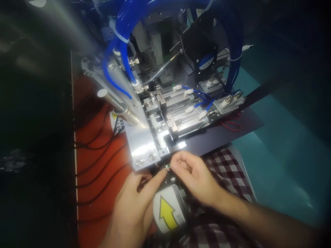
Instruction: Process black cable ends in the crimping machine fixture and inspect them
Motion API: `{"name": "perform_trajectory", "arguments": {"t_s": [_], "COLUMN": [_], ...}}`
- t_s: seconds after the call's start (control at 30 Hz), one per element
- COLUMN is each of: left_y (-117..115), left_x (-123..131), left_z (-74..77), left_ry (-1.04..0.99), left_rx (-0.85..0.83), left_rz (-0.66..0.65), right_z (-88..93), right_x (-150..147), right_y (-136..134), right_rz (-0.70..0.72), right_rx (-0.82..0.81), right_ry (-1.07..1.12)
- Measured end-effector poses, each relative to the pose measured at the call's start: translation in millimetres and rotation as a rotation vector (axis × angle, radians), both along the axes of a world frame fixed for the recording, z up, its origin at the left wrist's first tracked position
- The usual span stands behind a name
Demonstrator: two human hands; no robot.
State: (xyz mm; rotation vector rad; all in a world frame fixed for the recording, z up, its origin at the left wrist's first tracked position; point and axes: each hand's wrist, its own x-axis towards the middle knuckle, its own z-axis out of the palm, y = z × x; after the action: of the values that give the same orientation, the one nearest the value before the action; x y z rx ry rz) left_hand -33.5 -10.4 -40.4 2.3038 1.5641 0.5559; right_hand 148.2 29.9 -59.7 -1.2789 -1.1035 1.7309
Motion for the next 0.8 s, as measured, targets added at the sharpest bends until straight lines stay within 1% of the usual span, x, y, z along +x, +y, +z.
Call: {"name": "perform_trajectory", "arguments": {"t_s": [0.13, 0.3, 0.4, 0.5, 0.67, 0.8], "left_y": [2.4, 1.1, 0.3, 0.1, 0.5, -0.2], "left_x": [-3.4, -4.6, -5.5, -6.1, -3.9, -4.8], "left_z": [-0.7, -0.2, -0.8, -2.8, -3.7, -3.8], "left_ry": [0.02, 0.006, -0.023, -0.049, -0.061, -0.072], "left_rx": [0.007, -0.001, -0.046, -0.084, -0.069, -0.083], "left_rz": [-0.022, -0.008, 0.007, 0.017, 0.033, 0.037], "right_z": [0.1, -1.5, -1.6, -1.0, -1.3, -2.3], "right_x": [0.2, -0.5, -0.9, -0.5, 0.3, 0.6], "right_y": [-0.7, -2.6, -4.3, -5.2, -5.4, -6.7], "right_rz": [-0.006, 0.014, 0.018, 0.021, 0.024, 0.028], "right_rx": [0.016, 0.079, 0.117, 0.139, 0.204, 0.209], "right_ry": [-0.005, -0.142, -0.2, -0.193, -0.199, -0.217]}}
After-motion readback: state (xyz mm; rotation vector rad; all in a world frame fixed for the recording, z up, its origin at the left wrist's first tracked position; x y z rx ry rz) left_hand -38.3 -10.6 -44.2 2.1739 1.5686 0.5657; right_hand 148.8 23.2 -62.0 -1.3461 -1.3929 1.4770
